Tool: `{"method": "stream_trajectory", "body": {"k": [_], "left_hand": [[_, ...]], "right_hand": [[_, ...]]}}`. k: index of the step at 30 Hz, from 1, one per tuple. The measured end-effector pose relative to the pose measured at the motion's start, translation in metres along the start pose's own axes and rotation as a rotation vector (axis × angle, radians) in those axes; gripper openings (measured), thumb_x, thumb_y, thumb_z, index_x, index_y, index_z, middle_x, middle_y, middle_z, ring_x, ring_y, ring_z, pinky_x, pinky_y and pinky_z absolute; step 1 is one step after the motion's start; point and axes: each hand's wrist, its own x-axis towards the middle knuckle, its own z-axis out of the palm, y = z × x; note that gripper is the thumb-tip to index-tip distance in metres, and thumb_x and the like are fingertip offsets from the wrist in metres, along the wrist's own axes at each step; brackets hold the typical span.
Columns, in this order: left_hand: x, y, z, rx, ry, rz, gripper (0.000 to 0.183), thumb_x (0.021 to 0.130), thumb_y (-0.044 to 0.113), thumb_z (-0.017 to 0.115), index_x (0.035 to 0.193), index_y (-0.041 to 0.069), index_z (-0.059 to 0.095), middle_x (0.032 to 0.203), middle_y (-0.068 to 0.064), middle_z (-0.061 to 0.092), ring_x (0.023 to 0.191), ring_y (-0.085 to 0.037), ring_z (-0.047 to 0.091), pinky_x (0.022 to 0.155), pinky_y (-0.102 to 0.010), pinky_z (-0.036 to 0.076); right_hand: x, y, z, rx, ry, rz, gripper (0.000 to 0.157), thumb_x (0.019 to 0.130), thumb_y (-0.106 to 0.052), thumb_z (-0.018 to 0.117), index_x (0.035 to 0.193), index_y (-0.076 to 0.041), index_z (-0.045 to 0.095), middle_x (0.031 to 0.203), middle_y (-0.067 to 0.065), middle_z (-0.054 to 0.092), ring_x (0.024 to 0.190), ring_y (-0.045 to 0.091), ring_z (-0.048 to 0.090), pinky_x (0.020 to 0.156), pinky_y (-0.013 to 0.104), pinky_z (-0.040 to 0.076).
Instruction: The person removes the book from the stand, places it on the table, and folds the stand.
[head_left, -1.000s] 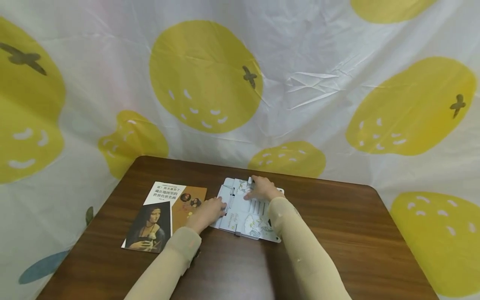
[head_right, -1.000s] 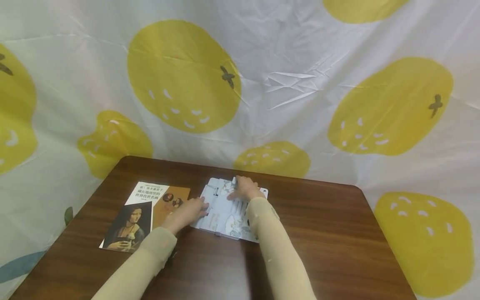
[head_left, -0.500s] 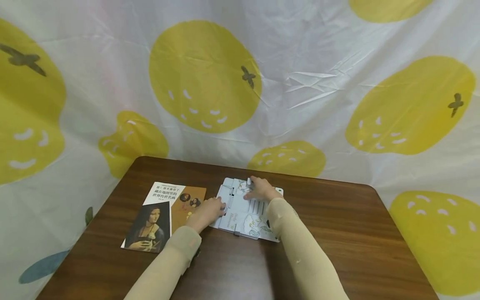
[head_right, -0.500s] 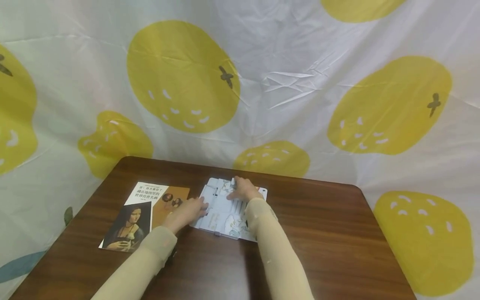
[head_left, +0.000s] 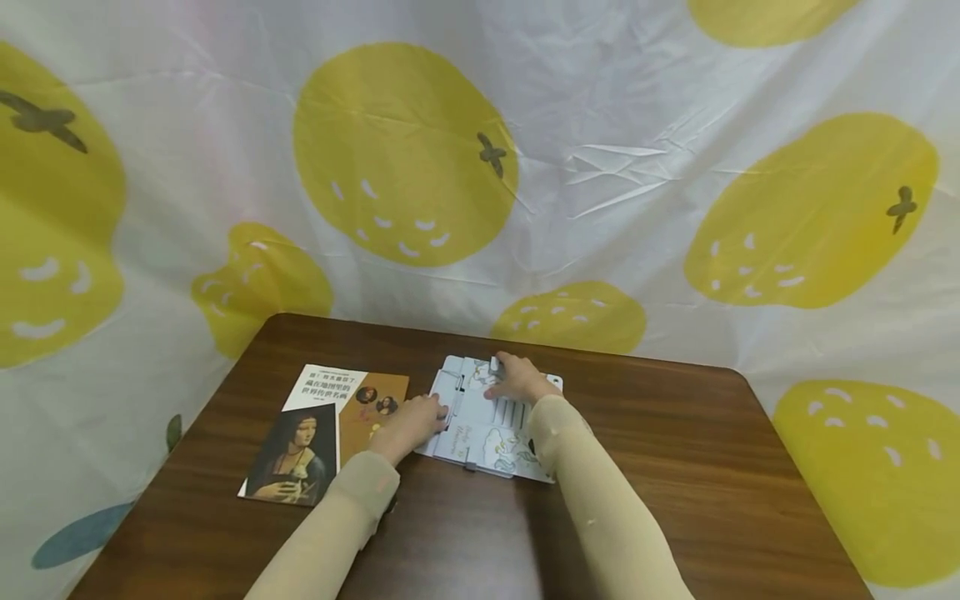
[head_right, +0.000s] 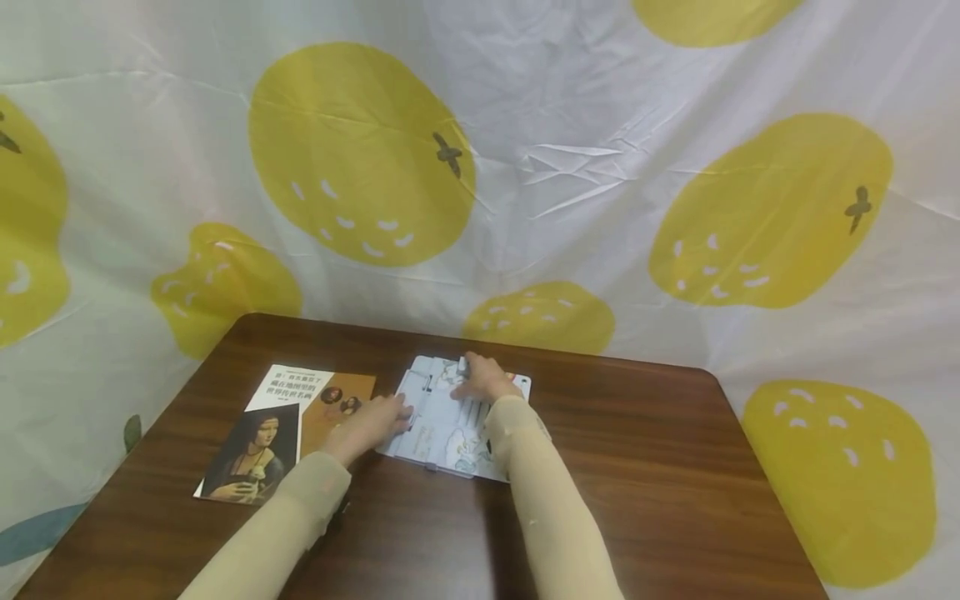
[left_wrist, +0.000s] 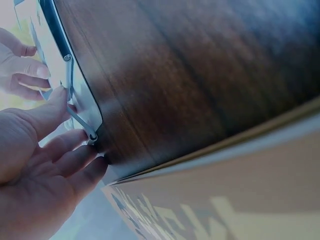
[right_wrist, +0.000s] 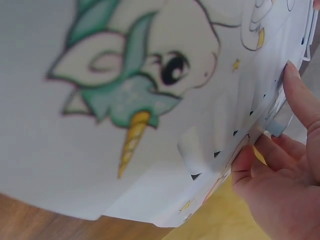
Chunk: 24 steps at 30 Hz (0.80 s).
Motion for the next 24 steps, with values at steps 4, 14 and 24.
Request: {"method": "stream_trajectory", "body": {"k": [4, 14, 24], "left_hand": [[0.0, 0.0, -0.002, 0.021, 0.015, 0.013, 0.026, 0.098, 0.019, 0.06, 0.119, 0.005, 0.068, 0.13, -0.02, 0.058, 0.118, -0.037, 0.055, 0.097, -0.049, 0.045], [-0.003, 0.002, -0.003, -0.024, 0.006, -0.029, 0.033, 0.099, 0.02, 0.058, 0.128, 0.005, 0.064, 0.139, -0.021, 0.052, 0.127, -0.037, 0.049, 0.103, -0.048, 0.041], [-0.007, -0.005, -0.002, -0.054, 0.003, -0.033, 0.037, 0.101, 0.02, 0.056, 0.133, 0.003, 0.06, 0.145, -0.024, 0.043, 0.133, -0.041, 0.041, 0.106, -0.051, 0.037]], "right_hand": [[-0.001, 0.001, 0.002, 0.025, -0.007, 0.007, 0.092, 0.081, -0.035, 0.081, 0.153, -0.009, 0.03, 0.15, 0.017, 0.04, 0.138, 0.038, 0.034, 0.11, 0.057, 0.026], [-0.018, -0.009, 0.003, 0.007, -0.004, -0.114, 0.084, 0.09, -0.025, 0.073, 0.153, -0.001, 0.023, 0.156, 0.02, 0.028, 0.142, 0.036, 0.026, 0.114, 0.048, 0.023], [-0.056, -0.029, 0.011, -0.072, 0.117, -0.422, 0.04, 0.093, -0.024, 0.068, 0.123, 0.0, 0.058, 0.121, 0.016, 0.061, 0.114, 0.031, 0.057, 0.096, 0.044, 0.045]]}}
